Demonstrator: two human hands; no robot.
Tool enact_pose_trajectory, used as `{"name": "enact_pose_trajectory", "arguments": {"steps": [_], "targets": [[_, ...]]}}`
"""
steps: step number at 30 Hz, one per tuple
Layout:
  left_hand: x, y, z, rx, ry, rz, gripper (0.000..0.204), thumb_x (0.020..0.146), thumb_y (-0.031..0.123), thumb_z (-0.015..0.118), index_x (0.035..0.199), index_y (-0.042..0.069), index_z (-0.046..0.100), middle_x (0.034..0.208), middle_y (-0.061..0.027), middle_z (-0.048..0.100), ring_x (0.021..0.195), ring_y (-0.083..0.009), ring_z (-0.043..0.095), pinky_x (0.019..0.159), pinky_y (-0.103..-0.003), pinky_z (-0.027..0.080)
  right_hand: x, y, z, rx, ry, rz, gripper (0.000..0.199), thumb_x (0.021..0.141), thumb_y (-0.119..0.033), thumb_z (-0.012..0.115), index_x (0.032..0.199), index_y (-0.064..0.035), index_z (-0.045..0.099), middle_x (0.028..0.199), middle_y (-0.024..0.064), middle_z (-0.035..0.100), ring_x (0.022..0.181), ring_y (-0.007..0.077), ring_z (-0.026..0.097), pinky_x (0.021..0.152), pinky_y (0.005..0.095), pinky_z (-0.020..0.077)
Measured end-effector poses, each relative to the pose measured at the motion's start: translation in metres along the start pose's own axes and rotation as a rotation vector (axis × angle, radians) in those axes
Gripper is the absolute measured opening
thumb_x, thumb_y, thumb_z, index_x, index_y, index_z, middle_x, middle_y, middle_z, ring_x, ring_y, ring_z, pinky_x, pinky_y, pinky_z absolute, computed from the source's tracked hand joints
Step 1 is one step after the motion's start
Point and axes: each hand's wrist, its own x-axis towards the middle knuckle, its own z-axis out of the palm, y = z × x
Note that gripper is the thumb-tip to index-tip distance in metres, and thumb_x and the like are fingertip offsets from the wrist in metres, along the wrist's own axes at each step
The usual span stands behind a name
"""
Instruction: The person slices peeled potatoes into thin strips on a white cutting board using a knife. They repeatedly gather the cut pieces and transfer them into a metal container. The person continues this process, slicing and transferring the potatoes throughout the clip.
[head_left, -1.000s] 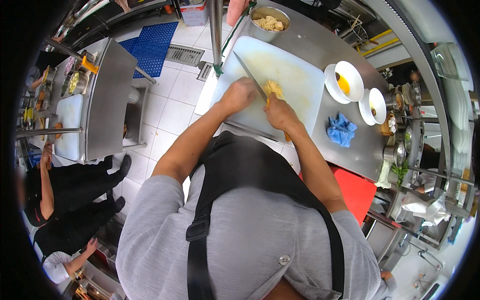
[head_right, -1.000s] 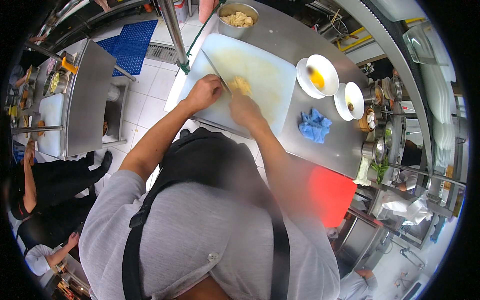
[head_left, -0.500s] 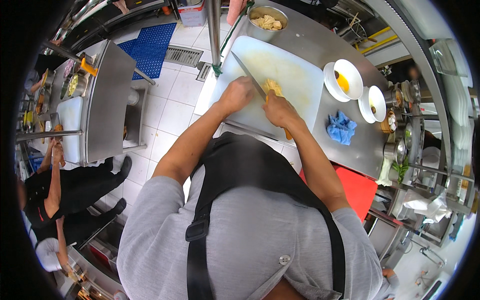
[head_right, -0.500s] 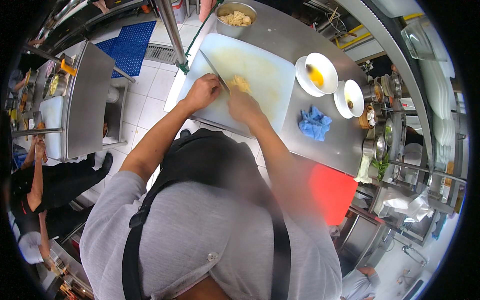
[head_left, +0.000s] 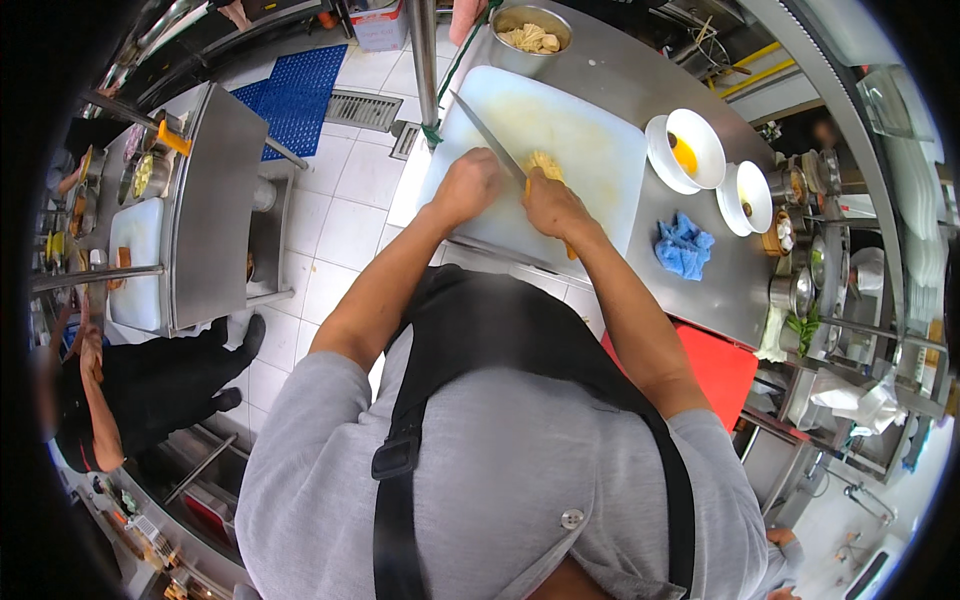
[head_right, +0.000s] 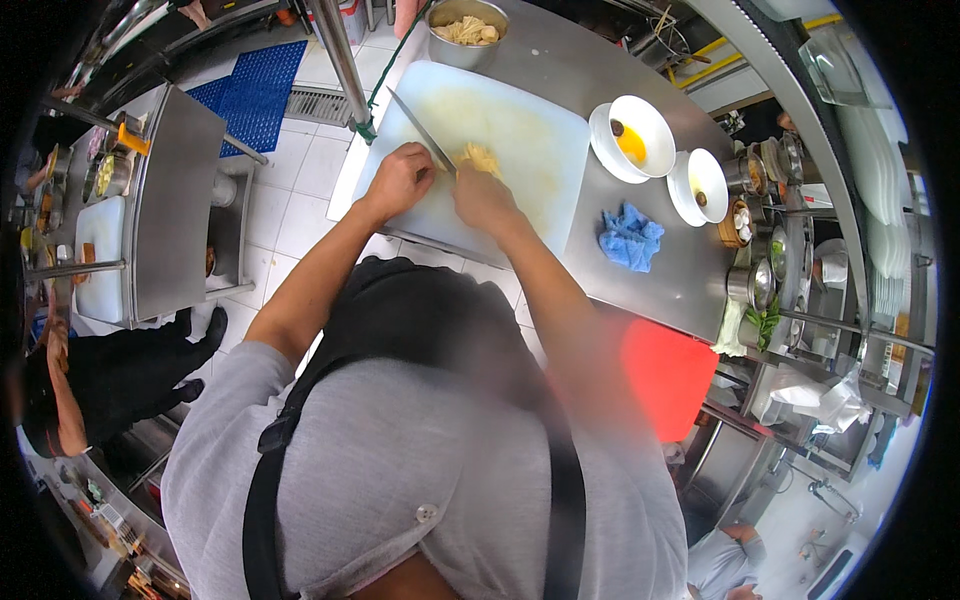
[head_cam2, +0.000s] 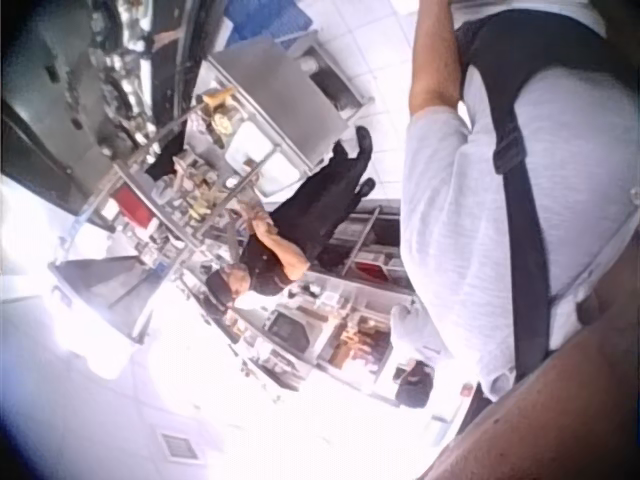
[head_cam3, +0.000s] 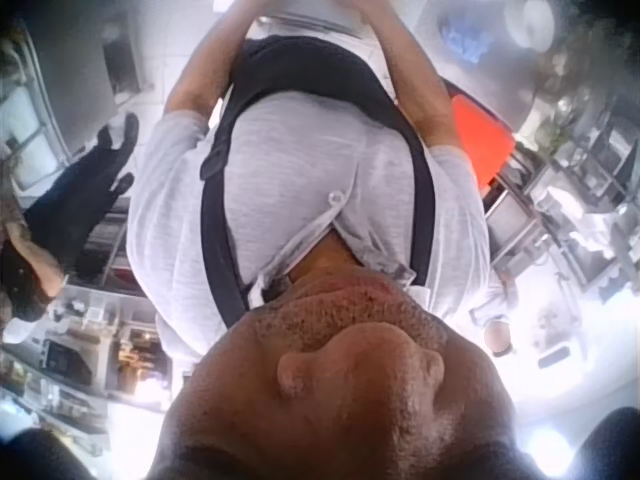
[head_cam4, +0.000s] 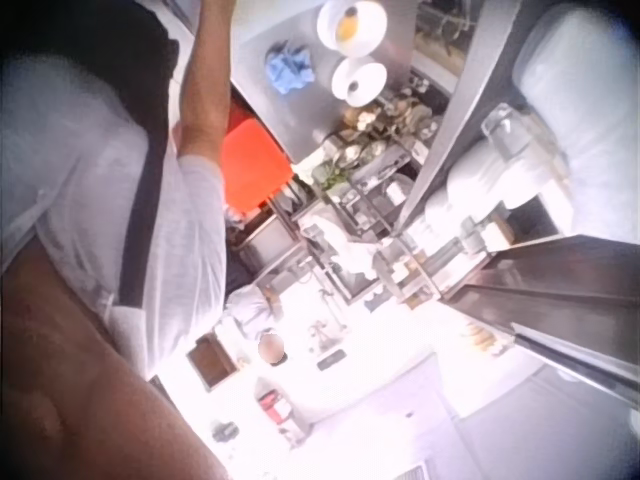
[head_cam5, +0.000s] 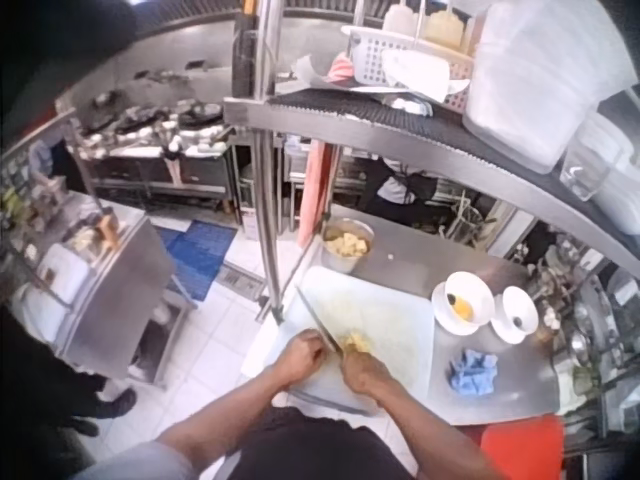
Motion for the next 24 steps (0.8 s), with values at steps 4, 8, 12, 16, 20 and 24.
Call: {"name": "enact_pose_trajectory", "arguments": {"steps": [4,8,12,16,20,24], "targets": [[-0.013,0.003,-0.010,-0.038,0.024,-0.085,0.007,0.082,-0.002,0.074,0.088,-0.003,0.074,0.100,-0.0168,0.073,0.092,-0.0366,0.070,0.082,-0.042,0.059,-0.018,-0.018,-0.031,0.057,-0.116,0.070,0.036,0.104,-0.023,0.059,0.124,0.0058,0.052,0.108,0.0348,0.072,0.105,0.0491,0.072,0.094,0.0564,0.0555],[-0.015,0.004,-0.012,-0.077,0.037,-0.105,0.005,0.084,-0.002,0.074,0.089,-0.002,0.075,0.100,-0.0162,0.072,0.093,-0.0356,0.070,0.082,-0.041,0.059,-0.002,0.003,0.020,0.056,0.061,0.025,0.037,0.104,-0.024,0.060,0.124,0.0059,0.052,0.108,0.0353,0.072,0.105,0.0498,0.072,0.094,0.0573,0.0550],[-0.012,0.006,-0.004,-0.095,0.093,-0.096,0.006,0.084,0.001,0.072,0.090,-0.002,0.074,0.099,-0.0182,0.071,0.095,-0.0384,0.068,0.084,-0.045,0.057,0.000,-0.001,0.019,0.057,0.051,0.034,0.036,0.102,-0.022,0.062,0.125,0.0048,0.053,0.110,0.0338,0.072,0.108,0.0498,0.071,0.094,0.0574,0.0546],[-0.003,0.001,0.003,-0.022,0.094,-0.043,0.007,0.084,0.000,0.076,0.091,-0.001,0.077,0.099,-0.0157,0.071,0.092,-0.0343,0.070,0.080,-0.042,0.059,0.001,0.001,0.013,-0.015,0.053,-0.002,0.037,0.104,-0.025,0.061,0.124,0.0041,0.053,0.105,0.0333,0.073,0.100,0.0478,0.073,0.090,0.0561,0.0562],[-0.001,0.002,-0.003,0.021,0.050,-0.039,0.009,0.084,0.001,0.077,0.093,-0.001,0.078,0.099,-0.0157,0.071,0.091,-0.0348,0.071,0.080,-0.042,0.060,-0.009,-0.016,-0.017,0.028,-0.070,0.046,0.034,0.104,-0.024,0.060,0.122,0.0038,0.053,0.091,0.0266,0.074,0.072,0.0395,0.074,0.070,0.0515,0.0587],[-0.002,0.007,-0.007,-0.003,0.044,-0.069,0.011,0.084,0.003,0.078,0.093,-0.001,0.078,0.099,-0.0155,0.071,0.091,-0.0348,0.071,0.081,-0.042,0.059,-0.010,-0.012,-0.009,0.045,-0.039,0.065,0.032,0.103,-0.023,0.060,0.121,0.0036,0.054,0.094,0.0254,0.073,0.076,0.0382,0.070,0.072,0.0506,0.0561]]}}
